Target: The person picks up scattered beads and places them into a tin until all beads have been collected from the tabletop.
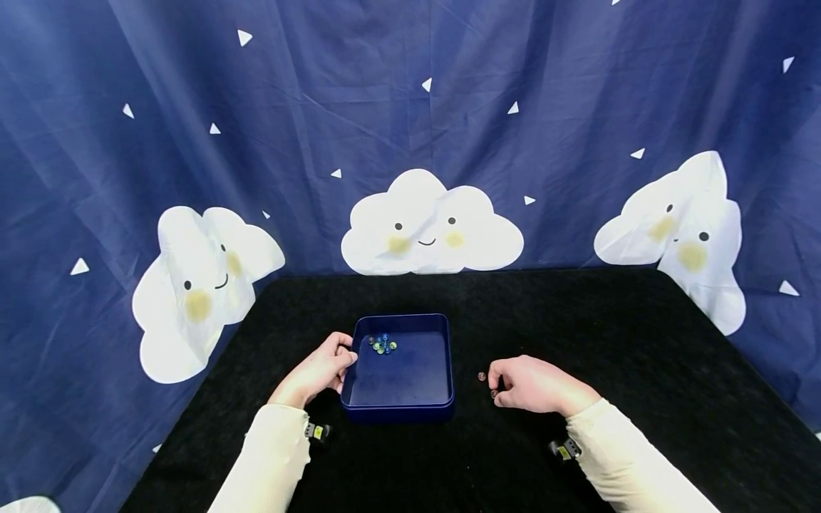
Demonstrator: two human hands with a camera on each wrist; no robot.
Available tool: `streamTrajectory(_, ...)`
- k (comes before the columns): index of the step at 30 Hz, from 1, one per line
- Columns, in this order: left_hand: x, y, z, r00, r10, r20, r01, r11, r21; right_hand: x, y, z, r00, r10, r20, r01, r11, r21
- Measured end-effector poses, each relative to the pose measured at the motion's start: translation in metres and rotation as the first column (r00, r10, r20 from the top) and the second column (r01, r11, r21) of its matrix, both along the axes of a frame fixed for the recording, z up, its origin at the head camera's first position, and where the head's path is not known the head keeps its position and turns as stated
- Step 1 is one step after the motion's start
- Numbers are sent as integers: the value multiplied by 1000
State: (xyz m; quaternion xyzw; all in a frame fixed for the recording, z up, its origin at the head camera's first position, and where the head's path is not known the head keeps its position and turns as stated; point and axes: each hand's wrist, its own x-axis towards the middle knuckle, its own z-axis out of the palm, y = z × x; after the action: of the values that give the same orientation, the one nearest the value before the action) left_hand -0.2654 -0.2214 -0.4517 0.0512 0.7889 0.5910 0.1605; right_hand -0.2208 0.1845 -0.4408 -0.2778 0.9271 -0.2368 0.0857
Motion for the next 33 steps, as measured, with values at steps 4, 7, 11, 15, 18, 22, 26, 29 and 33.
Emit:
streamTrajectory(4, 0, 0, 0, 1000, -4, 2, 4, 1000, 1, 0, -1, -1, 1000, 2, -4, -2, 1000, 2)
streamTrajectory(7, 0, 0, 0, 1000, -6, 0, 6, 1000, 1, 0, -1, -2, 1000, 5, -3, -5, 1000, -3)
streamTrajectory(11, 0, 0, 1, 1000, -4, -2, 4, 1000, 4, 0, -1, -3, 1000, 4, -18, -4, 1000, -7)
streamTrajectory(15, 0, -1, 0, 1000, -6, -3, 6, 1000, 9, -1, -2, -1, 999, -10, -46, 10, 1000, -12)
streamTrajectory(18, 0, -2, -1, 1000, -6, -1, 6, 1000, 14, -1, -3, 1, 998, -25, -59, 23, 999, -25)
streamTrajectory(22, 0, -1, -2, 1000, -4, 4, 3, 1000, 20, -1, -4, 4, 995, -28, -95, 22, 998, -59)
streamTrajectory(26, 0, -1, -2, 1000, -4, 5, 4, 1000, 21, -2, -7, 8, 990, -37, -139, 25, 995, -93)
streamTrajectory(29, 0, -1, -2, 1000, -2, 2, 2, 1000, 17, -5, -11, 11, 986, -46, -158, 29, 994, -110)
streamTrajectory(33, -1, -1, -2, 1000, 1, -4, -1, 1000, 9, -8, -17, 15, 982, -53, -179, 30, 991, -131)
